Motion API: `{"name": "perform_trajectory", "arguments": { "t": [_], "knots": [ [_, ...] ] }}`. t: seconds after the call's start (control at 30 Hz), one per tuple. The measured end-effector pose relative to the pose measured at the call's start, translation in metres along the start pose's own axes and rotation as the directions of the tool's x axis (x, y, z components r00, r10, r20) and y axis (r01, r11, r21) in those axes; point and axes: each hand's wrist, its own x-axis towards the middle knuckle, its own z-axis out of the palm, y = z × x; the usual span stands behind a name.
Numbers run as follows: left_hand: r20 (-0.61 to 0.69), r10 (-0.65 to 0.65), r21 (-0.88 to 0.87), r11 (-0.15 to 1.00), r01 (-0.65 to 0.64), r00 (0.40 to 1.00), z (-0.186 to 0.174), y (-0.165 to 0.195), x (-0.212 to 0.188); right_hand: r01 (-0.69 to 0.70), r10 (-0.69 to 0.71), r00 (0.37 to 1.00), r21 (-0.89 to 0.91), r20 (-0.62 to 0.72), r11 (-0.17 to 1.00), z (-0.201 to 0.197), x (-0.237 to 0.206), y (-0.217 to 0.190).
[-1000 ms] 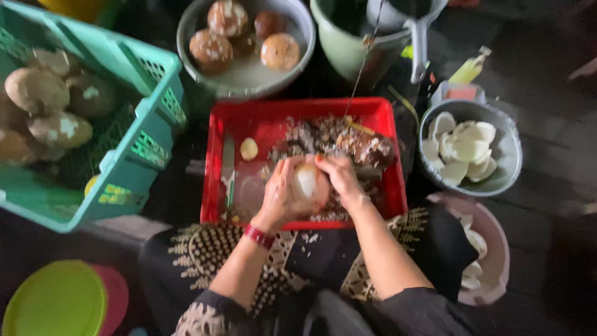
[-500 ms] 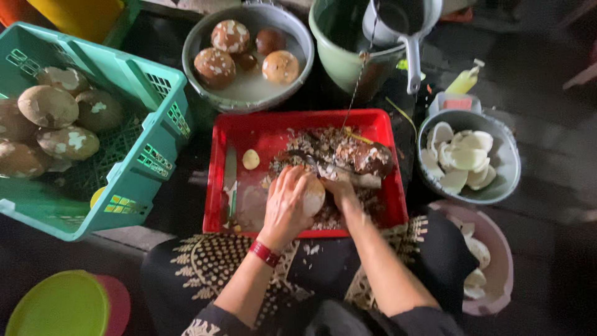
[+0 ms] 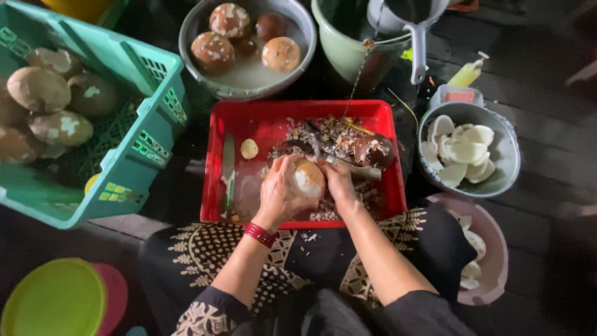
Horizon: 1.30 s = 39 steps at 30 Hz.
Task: The person sits on the floor and uses a cleaver to crack open coconuts one at a time, prying the shells apart and pulling out the white coconut meat. The meat is placed in a bowl, empty shells are set aside in a side bowl, and whole coconuts are taken from a green crate.
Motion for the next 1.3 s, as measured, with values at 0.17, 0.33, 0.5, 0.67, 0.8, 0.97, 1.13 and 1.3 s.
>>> {"name": "perform_trajectory", "arguments": {
  "t": [0.17, 0.33, 0.5, 0.67, 0.8, 0.97, 1.13, 1.3],
  "knots": [
    [-0.016, -0.045, 0.054, 0.997, 0.046, 0.999, 0.002, -0.006, 0.002, 0.624, -0.762, 0.628, -0.686, 0.155, 0.375, -0.009, -0.016, 0.033],
    [0.033, -0.044, 0.070, 0.997, 0.041, 0.998, 0.003, 0.001, 0.000, -0.106, 0.082, 0.987, 0.168, 0.141, 0.980, -0.019, 0.009, 0.027],
    [0.052, -0.121, 0.139, 0.984, 0.113, 0.991, -0.001, 0.016, 0.006, 0.442, -0.511, 0.858, -0.589, 0.056, 0.677, -0.014, -0.020, 0.030],
    [0.051, -0.086, 0.125, 0.989, 0.079, 0.995, -0.002, 0.024, 0.009, 0.417, -0.450, 0.892, -0.469, 0.047, 0.779, -0.015, -0.013, 0.021],
    [0.042, -0.058, 0.174, 0.984, 0.050, 0.997, 0.000, 0.027, 0.003, -0.042, 0.053, 0.996, -0.141, 0.068, 0.989, -0.016, 0.009, 0.000],
    [0.000, -0.050, 0.177, 0.983, 0.049, 0.999, 0.004, 0.022, 0.005, 0.562, -0.660, 0.717, -0.746, 0.224, 0.357, -0.009, -0.032, 0.019],
    [0.078, -0.096, 0.273, 0.959, 0.071, 0.992, 0.005, 0.034, 0.008, -0.195, 0.200, 0.958, -0.043, 0.207, 0.980, -0.047, 0.042, 0.067],
    [0.058, 0.109, 0.315, 0.941, -0.122, 0.992, -0.002, 0.049, 0.006, -0.016, -0.079, 0.951, 0.303, 0.298, 0.953, -0.075, 0.058, 0.094]
  ]
}}
